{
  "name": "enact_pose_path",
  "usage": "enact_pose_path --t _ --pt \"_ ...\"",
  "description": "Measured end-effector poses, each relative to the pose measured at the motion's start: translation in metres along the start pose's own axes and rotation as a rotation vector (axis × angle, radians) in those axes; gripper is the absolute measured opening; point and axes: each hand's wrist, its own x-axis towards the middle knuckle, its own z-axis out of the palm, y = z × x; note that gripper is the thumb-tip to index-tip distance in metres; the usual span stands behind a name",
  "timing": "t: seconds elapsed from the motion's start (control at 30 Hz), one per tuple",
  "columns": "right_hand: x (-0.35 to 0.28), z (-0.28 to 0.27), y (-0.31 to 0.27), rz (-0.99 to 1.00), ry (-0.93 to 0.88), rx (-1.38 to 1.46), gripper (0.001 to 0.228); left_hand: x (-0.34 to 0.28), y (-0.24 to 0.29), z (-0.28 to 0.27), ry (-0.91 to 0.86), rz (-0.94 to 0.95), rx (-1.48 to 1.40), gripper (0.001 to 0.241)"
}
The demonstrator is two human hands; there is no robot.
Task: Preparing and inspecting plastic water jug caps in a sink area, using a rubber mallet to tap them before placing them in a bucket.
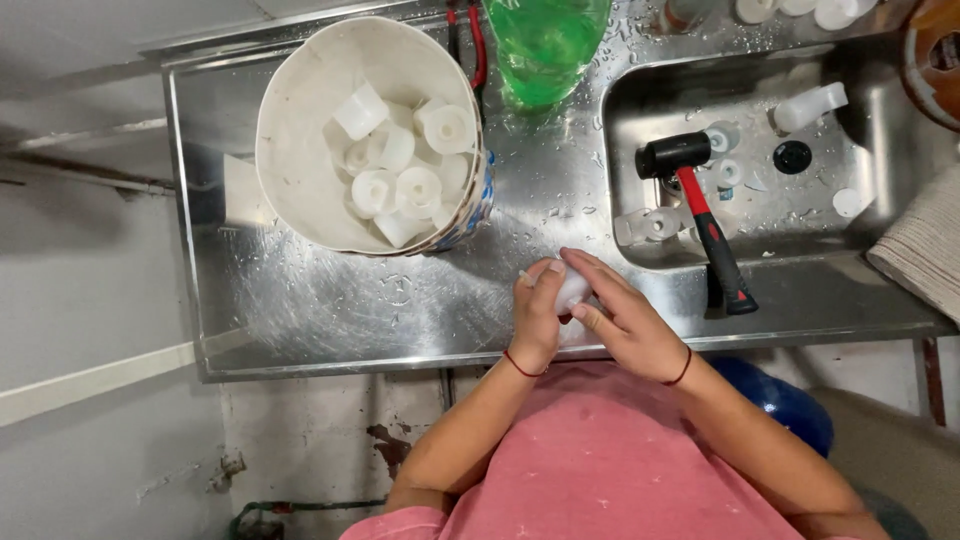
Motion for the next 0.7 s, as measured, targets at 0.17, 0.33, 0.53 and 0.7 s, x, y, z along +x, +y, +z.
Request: enact_pose_path --t 0.17,0.33,0.53,0.7 --pt "-0.007 -0.007 0.006 0.048 0.009 0.093 0.055 -0.001 -0.018 -0.001 -0.006 -0.141 -0.139 0.025" --pt "-0.020 -0.009 0.014 0.069 0.076 0.158 0.056 -0.003 -0.018 0.001 -0.131 -0.245 -0.176 0.035" --pt "-0.025 -0.013 0.025 0.077 0.142 0.148 0.056 -0.005 -0.018 0.009 -0.122 -0.247 -0.155 0.035" --pt "-0.023 -0.005 0.029 0.021 0.209 -0.005 0.047 -0.007 -0.034 0.013 -0.071 -0.129 -0.060 0.034"
